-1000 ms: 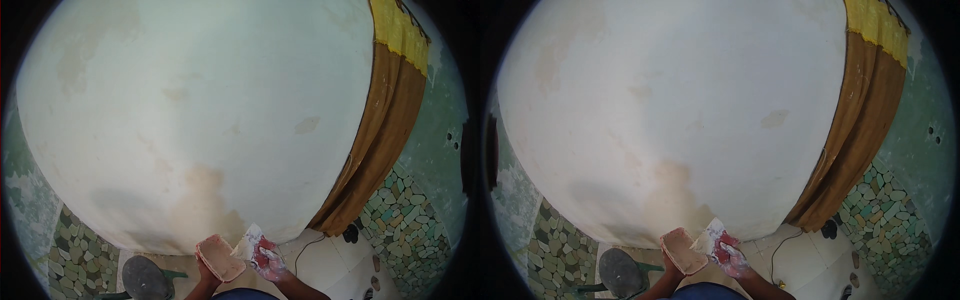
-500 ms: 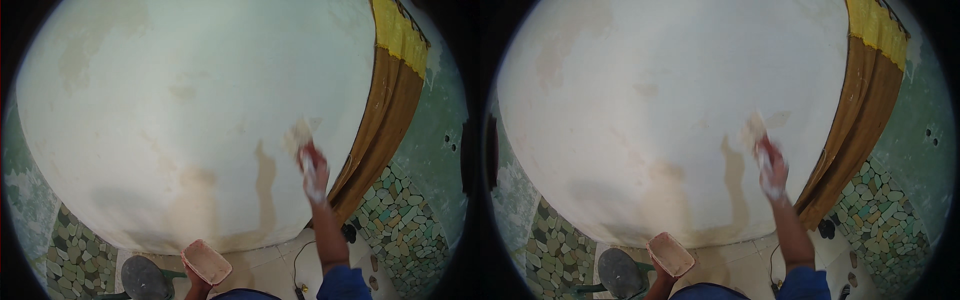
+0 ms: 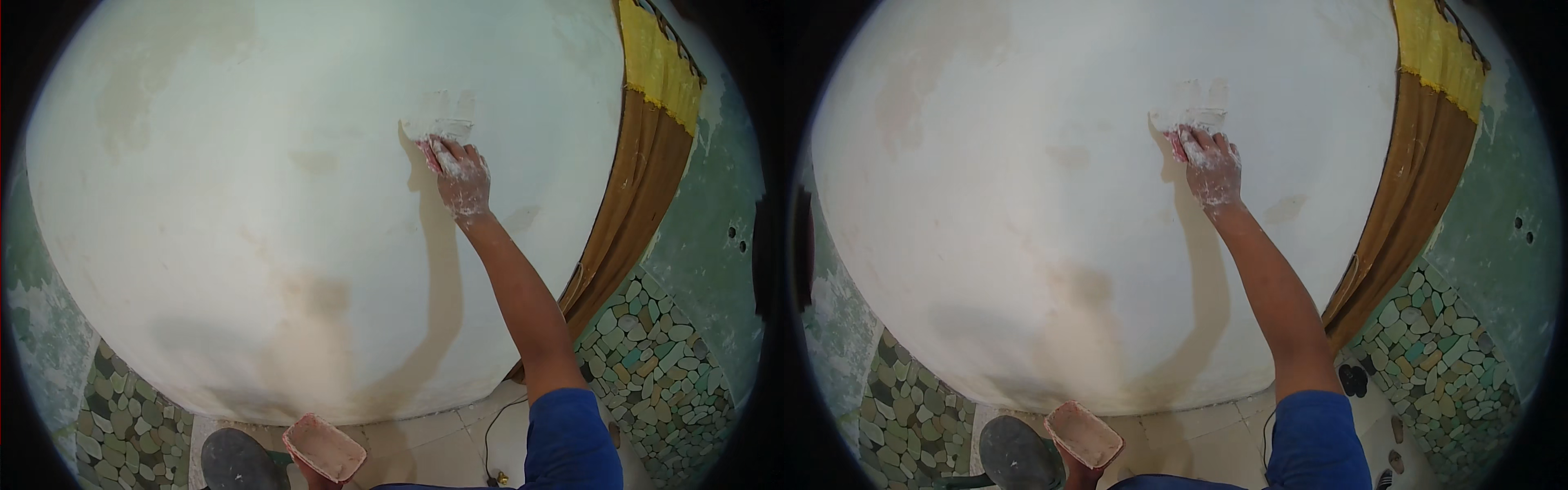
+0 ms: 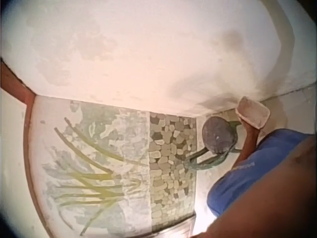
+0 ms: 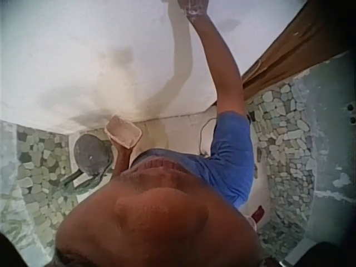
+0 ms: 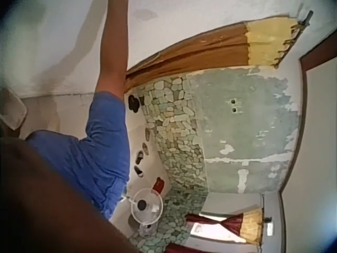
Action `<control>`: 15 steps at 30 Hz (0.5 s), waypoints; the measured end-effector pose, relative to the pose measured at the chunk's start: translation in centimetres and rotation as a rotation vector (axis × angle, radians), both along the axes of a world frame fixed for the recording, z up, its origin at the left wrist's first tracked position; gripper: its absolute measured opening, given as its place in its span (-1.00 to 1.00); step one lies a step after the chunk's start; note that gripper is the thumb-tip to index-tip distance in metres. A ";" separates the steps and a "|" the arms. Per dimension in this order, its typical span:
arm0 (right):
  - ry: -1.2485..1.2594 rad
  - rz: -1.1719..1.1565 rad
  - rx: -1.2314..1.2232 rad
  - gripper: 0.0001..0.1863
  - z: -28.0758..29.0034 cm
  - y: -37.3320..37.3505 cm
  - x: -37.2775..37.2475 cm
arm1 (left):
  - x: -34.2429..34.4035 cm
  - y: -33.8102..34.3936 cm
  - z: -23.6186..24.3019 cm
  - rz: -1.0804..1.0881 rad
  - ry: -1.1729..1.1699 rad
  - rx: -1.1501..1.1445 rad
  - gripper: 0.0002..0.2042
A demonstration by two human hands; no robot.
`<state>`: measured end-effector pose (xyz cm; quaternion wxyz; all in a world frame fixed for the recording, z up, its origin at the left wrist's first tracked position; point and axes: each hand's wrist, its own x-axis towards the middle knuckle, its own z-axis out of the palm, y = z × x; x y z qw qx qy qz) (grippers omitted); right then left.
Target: The person is applying white plaster or joint compound to a wall using a putty knife/spatula.
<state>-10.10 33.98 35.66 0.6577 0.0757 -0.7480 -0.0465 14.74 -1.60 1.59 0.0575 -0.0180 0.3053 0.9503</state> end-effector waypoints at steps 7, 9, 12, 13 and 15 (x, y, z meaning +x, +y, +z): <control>-0.197 0.297 -0.071 -0.70 -1.5 -0.6 4.5 | -1.9 -1.8 -5.0 0.090 -0.071 0.036 -0.41; -0.231 0.613 -0.320 -0.72 -0.4 1.0 4.6 | -2.3 -1.7 -5.1 0.086 -0.087 0.099 -0.41; -0.197 1.298 -0.990 -0.71 5.0 2.2 4.6 | -2.4 -1.8 -4.8 0.024 -0.076 0.208 -0.45; -0.142 1.454 -0.995 -0.71 6.6 4.0 3.5 | -2.6 -1.7 -5.5 0.028 -0.083 0.168 -0.43; 0.039 1.446 -1.314 -0.75 8.8 4.5 1.8 | -2.5 -2.3 -6.7 0.048 -0.090 0.122 -0.41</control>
